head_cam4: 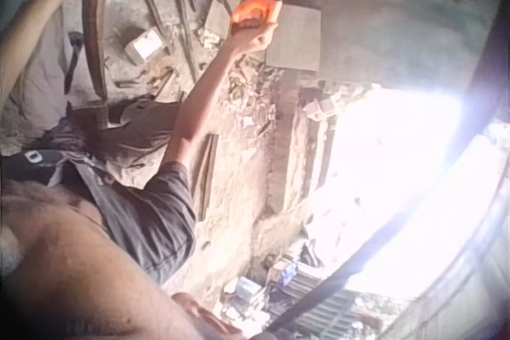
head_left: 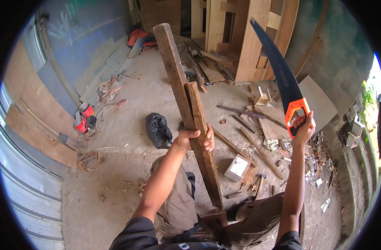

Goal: The person uses a hand saw to cut a wooden plank. They hold the plank with one hand and saw with the other, working on the floor in a cluttered workshop.

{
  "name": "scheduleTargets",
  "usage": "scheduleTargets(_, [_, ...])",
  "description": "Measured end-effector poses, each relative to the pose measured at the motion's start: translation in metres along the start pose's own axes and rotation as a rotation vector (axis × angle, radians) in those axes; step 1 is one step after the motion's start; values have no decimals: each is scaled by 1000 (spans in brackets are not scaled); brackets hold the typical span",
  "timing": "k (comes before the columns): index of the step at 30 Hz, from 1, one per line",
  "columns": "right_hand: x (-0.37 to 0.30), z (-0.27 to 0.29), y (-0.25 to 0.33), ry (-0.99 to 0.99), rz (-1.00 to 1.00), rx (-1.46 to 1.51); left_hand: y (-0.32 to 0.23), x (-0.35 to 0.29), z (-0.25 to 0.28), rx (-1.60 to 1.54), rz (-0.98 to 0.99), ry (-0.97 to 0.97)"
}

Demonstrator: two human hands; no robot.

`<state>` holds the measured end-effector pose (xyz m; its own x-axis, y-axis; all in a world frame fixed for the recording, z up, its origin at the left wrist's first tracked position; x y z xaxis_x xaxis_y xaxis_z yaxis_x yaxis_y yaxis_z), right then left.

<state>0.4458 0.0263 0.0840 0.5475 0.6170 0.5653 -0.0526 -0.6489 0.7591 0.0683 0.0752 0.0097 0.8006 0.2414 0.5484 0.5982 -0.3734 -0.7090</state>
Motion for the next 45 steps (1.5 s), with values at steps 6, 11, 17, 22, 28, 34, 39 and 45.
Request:
scheduleTargets(6, [-28, -51, 125, 450, 535, -121, 12, 16, -6, -7, 28, 39])
scheduleTargets(11, [-48, -121, 202, 821, 998, -435, 36, 29, -12, 40, 84, -27])
scheduleTargets(17, [-60, -133, 226, 986, 1135, -410, 71, 31, -32, 12, 228, 36])
scheduleTargets(22, [-75, -124, 217, 949, 1113, -427, 71, 29, -35, -41, 232, 27])
scheduleTargets(28, [-83, -132, 212, 942, 1116, -441, 72, 26, -40, -70, 185, 82])
scheduleTargets(34, [-83, -132, 216, 934, 1122, -426, 69, 27, -40, -30, 173, 79])
scheduleTargets(39, [-77, -128, 214, 909, 1120, -417, 69, 24, -37, -14, 169, 58])
scheduleTargets(45, [-79, -130, 214, 911, 1111, -444, 66, 24, -37, 48, 190, -34])
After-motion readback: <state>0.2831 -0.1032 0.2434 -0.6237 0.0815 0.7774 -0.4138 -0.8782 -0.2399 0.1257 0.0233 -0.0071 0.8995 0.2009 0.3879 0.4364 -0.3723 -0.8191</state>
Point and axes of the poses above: each hand's wrist, its own x-axis towards the middle knuckle, its own z-axis out of the back of the hand, y = z × x, the point moved 9 cm from there along x, towards the middle knuckle, and after that the axes turned 10 degrees about y, right-handed, at the moved point
